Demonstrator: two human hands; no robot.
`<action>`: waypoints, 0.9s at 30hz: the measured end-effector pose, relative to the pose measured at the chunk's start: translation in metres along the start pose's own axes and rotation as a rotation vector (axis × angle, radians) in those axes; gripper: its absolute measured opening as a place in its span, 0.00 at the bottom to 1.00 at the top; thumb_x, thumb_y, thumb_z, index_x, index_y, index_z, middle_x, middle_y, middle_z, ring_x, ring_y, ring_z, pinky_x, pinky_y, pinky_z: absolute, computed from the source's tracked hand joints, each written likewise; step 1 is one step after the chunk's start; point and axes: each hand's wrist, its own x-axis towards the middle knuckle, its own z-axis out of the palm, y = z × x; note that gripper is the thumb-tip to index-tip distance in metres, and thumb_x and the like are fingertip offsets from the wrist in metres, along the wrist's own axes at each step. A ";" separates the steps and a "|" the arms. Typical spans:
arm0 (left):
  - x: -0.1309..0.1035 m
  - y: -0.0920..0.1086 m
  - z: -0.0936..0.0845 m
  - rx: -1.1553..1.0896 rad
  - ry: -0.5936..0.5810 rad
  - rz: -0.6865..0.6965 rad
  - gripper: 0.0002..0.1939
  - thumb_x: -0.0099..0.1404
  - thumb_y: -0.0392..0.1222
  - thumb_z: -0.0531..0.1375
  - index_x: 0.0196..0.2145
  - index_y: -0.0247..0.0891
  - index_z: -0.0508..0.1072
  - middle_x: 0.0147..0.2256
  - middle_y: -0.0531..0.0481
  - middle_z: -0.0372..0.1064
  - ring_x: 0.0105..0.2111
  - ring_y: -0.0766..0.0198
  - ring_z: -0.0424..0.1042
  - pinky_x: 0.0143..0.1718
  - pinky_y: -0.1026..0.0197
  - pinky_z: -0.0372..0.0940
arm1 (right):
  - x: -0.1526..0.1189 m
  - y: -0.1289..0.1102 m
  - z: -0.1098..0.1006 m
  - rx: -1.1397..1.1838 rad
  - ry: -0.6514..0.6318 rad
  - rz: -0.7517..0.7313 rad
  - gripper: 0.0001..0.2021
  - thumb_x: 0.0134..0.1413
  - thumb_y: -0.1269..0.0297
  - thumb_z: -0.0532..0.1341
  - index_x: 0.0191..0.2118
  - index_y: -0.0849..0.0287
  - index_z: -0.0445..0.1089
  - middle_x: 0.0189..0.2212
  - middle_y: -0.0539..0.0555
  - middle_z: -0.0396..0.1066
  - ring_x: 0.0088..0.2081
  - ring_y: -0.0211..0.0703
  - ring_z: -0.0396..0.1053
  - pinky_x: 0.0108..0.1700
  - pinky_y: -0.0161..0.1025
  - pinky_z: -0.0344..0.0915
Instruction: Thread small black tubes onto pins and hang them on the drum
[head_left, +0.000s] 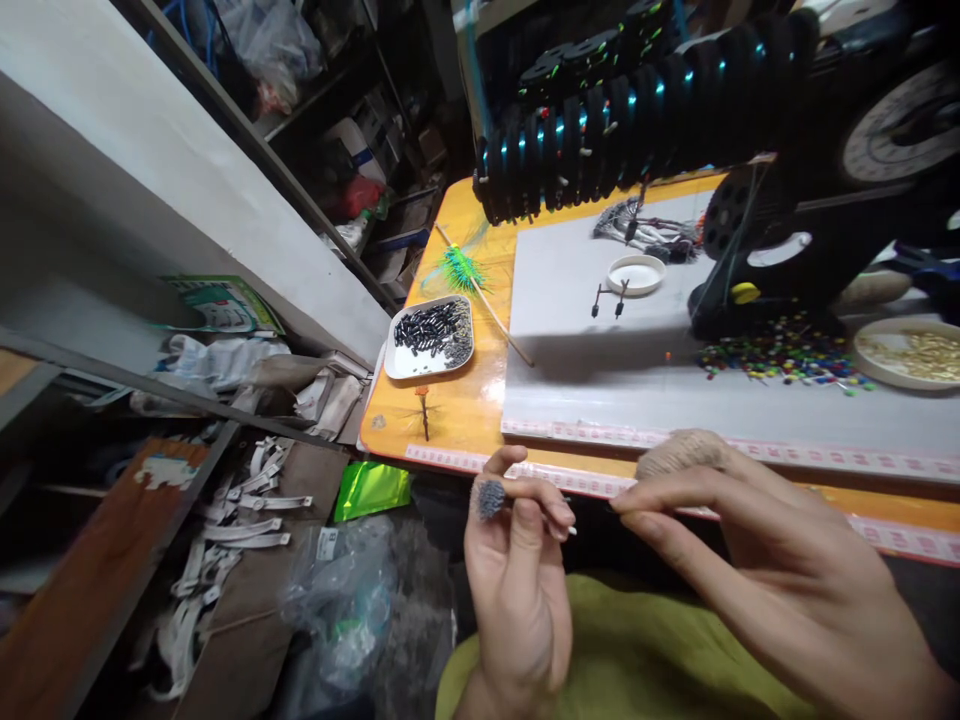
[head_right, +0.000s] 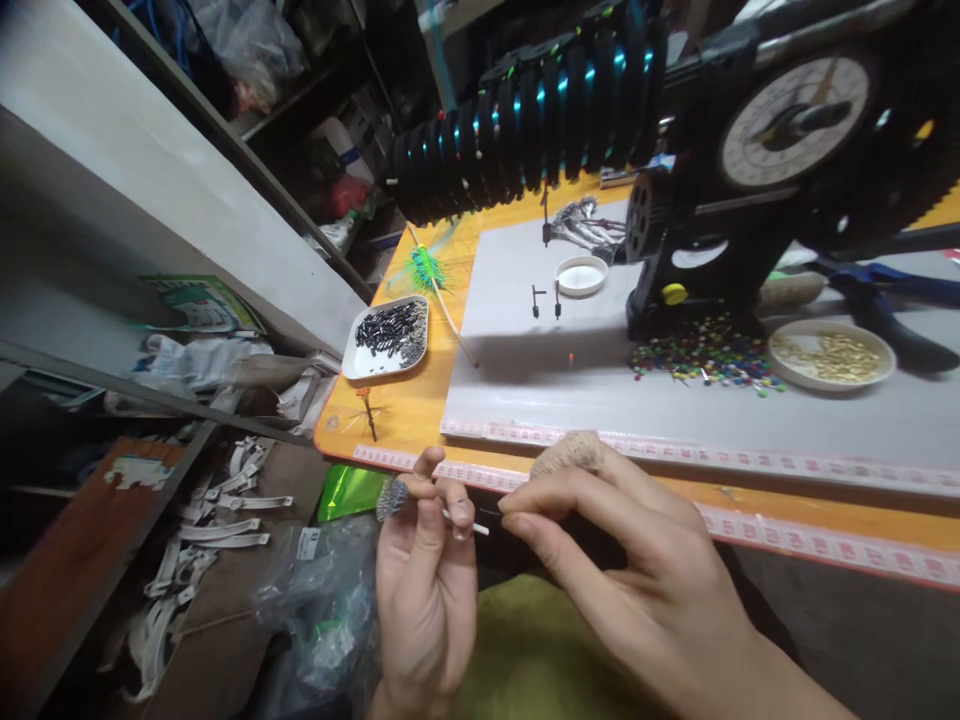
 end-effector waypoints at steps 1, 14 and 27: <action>-0.001 0.000 -0.001 0.028 -0.009 0.001 0.08 0.65 0.42 0.71 0.43 0.44 0.83 0.28 0.55 0.73 0.29 0.73 0.72 0.36 0.73 0.69 | 0.000 0.001 -0.001 -0.010 0.005 0.001 0.07 0.66 0.73 0.62 0.42 0.52 0.73 0.34 0.50 0.72 0.36 0.38 0.72 0.35 0.34 0.69; -0.009 -0.004 -0.018 0.311 -0.113 0.278 0.05 0.73 0.36 0.63 0.38 0.45 0.77 0.37 0.56 0.67 0.31 0.71 0.77 0.34 0.68 0.72 | -0.009 0.007 -0.007 -0.146 -0.055 -0.038 0.06 0.64 0.72 0.63 0.41 0.53 0.75 0.34 0.52 0.73 0.35 0.41 0.74 0.33 0.35 0.70; -0.008 0.002 -0.006 -0.018 -0.020 -0.265 0.07 0.66 0.40 0.71 0.35 0.36 0.78 0.26 0.55 0.70 0.23 0.74 0.71 0.26 0.74 0.64 | -0.011 0.009 -0.006 -0.206 -0.049 -0.122 0.09 0.65 0.76 0.61 0.45 0.55 0.75 0.36 0.53 0.72 0.36 0.38 0.73 0.36 0.33 0.70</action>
